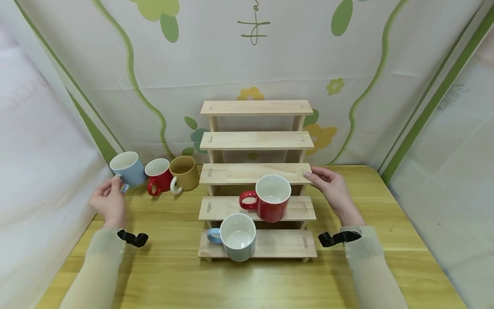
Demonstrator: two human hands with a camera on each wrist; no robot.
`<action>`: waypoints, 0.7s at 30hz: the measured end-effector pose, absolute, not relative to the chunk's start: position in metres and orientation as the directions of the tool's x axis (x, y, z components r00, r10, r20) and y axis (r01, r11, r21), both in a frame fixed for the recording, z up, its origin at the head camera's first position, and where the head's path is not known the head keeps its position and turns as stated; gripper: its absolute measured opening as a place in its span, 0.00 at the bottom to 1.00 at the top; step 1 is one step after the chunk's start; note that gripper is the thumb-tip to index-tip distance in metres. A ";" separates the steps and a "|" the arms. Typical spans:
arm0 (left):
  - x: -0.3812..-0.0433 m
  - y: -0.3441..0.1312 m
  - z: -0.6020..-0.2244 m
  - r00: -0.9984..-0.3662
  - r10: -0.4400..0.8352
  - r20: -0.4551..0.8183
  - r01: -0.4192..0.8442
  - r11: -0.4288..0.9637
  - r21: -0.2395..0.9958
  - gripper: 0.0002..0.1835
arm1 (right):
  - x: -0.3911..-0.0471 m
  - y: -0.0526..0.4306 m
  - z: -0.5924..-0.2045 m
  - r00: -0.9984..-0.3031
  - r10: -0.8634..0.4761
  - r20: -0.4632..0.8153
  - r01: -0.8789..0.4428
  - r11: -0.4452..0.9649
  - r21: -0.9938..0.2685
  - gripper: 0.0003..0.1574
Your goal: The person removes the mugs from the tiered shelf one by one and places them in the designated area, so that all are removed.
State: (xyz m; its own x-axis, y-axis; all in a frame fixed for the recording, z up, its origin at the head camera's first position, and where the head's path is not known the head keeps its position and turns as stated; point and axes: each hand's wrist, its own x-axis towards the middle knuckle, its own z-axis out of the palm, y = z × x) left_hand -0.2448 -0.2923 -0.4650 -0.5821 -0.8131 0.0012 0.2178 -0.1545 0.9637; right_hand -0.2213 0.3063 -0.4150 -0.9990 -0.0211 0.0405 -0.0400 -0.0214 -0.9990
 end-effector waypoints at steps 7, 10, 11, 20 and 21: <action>-0.254 -0.294 -0.479 -0.597 -0.801 -0.043 0.148 -0.163 0.975 0.13 | -0.221 0.305 -0.414 -0.999 -0.016 0.035 -0.035 -0.023 -0.999 0.28; -0.256 -0.294 -0.483 -0.597 -0.801 -0.049 0.127 -0.154 0.980 0.14 | -0.221 0.305 -0.414 -0.999 -0.021 0.037 -0.037 -0.023 -0.999 0.27; -0.257 -0.294 -0.483 -0.599 -0.799 -0.055 0.123 -0.159 0.980 0.14 | -0.221 0.305 -0.415 -0.999 -0.023 0.038 -0.037 -0.021 -0.999 0.27; -0.264 -0.293 -0.491 -0.614 -0.786 -0.069 0.152 -0.204 0.967 0.14 | -0.221 0.306 -0.414 -0.999 -0.020 0.032 -0.032 -0.002 -0.999 0.32; -0.264 -0.292 -0.492 -0.615 -0.785 -0.073 0.155 -0.211 0.965 0.14 | -0.221 0.305 -0.414 -0.999 -0.021 0.031 -0.031 0.001 -1.000 0.32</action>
State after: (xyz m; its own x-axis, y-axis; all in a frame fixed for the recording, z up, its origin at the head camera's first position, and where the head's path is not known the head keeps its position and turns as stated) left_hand -0.2644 -0.2923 -0.4920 -0.6151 -0.7851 -0.0731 0.1549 -0.2111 0.9651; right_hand -0.2206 0.3055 -0.4142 -0.9993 -0.0209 0.0312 -0.0312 0.0010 -0.9995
